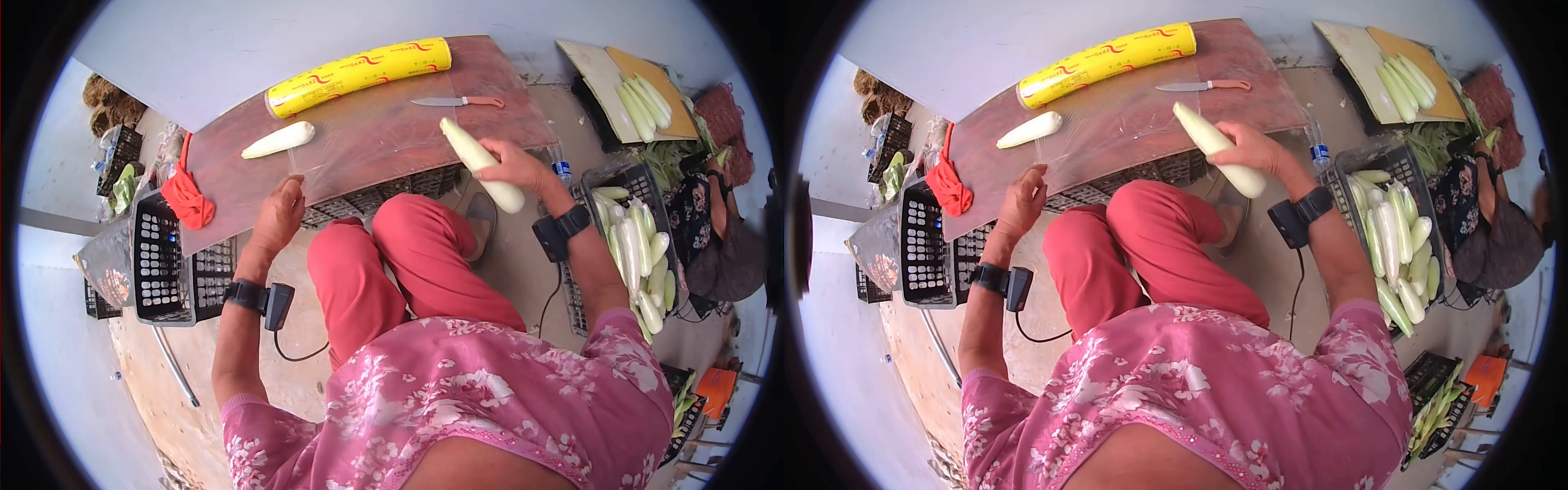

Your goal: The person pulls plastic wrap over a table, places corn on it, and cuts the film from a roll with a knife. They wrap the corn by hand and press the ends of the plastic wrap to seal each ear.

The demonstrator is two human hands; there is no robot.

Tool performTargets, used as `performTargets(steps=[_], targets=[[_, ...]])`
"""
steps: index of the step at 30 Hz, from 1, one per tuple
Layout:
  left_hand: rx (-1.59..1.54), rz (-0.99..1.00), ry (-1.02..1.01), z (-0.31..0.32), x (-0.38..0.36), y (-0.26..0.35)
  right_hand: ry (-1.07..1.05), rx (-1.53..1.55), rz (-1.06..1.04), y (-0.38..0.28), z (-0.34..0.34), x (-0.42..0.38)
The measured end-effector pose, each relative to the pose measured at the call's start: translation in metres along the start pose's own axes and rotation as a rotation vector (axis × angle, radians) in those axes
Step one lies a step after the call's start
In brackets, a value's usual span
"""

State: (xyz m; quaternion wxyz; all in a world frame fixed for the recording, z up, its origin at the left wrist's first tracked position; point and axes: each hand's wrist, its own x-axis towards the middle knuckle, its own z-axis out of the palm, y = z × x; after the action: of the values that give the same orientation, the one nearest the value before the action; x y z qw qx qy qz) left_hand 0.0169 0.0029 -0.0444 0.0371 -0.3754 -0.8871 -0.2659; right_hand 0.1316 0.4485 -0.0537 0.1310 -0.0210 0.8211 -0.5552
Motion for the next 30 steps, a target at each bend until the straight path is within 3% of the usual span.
performTargets(steps=[3, 7, 16, 25, 30], targets=[[0.029, 0.000, -0.002, 0.000, 0.000, 0.005, 0.101, 0.488, -0.028, 0.008, 0.003, 0.025], [0.049, -0.009, -0.002, 0.001, 0.000, 0.004, 0.152, 0.714, -0.026, 0.014, 0.009, 0.055], [0.027, -0.036, -0.025, 0.006, -0.005, -0.004, 0.231, 0.188, 0.244, 0.012, 0.020, 0.072], [0.061, 0.025, -0.062, 0.018, -0.008, -0.013, 0.297, -0.159, 0.275, 0.024, 0.003, 0.047], [0.135, 0.052, -0.095, 0.032, -0.016, -0.024, 0.363, -0.691, 0.113, 0.016, 0.023, 0.035]])
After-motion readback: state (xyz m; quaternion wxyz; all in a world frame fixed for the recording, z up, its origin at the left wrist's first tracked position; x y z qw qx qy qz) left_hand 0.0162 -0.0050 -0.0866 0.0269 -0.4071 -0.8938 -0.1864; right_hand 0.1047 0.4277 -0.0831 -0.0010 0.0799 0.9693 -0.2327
